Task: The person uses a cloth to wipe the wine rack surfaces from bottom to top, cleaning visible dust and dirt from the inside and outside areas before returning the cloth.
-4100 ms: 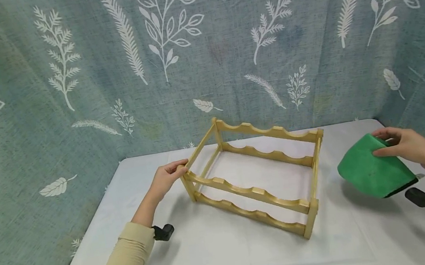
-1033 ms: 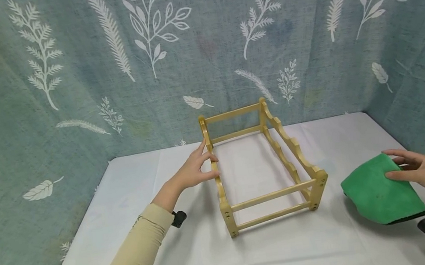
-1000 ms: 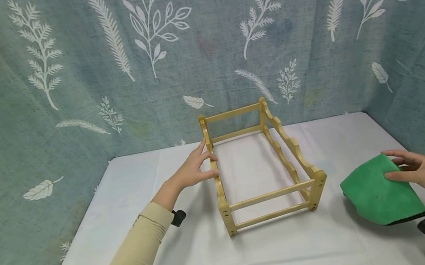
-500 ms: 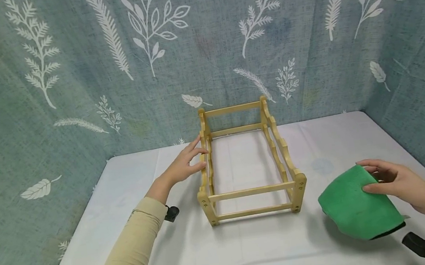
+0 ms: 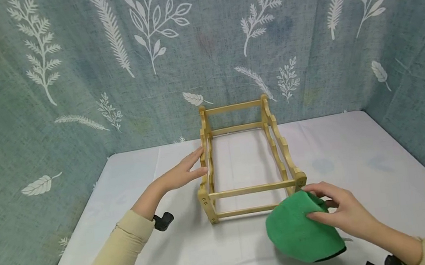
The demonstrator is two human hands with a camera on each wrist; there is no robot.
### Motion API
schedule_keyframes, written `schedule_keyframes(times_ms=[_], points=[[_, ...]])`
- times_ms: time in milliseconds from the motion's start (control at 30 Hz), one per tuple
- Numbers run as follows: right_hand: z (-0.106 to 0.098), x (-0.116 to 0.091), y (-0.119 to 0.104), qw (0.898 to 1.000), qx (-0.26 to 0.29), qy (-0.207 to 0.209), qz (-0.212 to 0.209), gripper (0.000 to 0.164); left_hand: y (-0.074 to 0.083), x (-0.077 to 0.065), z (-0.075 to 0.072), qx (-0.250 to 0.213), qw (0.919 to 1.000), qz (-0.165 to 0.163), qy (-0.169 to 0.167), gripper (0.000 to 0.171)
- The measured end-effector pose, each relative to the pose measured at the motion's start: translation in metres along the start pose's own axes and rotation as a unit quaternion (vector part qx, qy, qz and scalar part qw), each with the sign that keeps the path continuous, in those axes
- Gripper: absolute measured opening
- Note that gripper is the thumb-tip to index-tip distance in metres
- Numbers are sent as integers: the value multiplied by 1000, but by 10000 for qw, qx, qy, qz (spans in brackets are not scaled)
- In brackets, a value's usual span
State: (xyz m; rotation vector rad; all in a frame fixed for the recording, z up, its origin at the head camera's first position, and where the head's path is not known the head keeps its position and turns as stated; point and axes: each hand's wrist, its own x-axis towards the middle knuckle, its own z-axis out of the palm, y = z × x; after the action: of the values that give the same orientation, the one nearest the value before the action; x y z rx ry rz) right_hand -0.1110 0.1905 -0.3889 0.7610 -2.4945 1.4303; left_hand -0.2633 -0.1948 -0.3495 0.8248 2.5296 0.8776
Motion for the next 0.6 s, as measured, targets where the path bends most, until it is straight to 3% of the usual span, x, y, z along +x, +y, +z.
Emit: schedule_keyframes(times_ms=[133,233,400,533,600], points=[[38,9,-6,9985,4,132,-526,51,22,-14,-6,-434,9975,-75,-544,91],[68,17,-8,9969,48,115,-774,50,35,-21,-5,-418,9964,-208,-711,96],[105,30,-12,9979,-94,-261,-592,39,46,-22,11,323,9970,-448,-536,102],[118,36,-12,9908,-901,-867,-514,31,49,-24,19,1086,9921,-580,-232,104],[119,37,-11,9843,-1270,-1112,-524,30,49,-25,21,1253,9901,-625,-108,104]])
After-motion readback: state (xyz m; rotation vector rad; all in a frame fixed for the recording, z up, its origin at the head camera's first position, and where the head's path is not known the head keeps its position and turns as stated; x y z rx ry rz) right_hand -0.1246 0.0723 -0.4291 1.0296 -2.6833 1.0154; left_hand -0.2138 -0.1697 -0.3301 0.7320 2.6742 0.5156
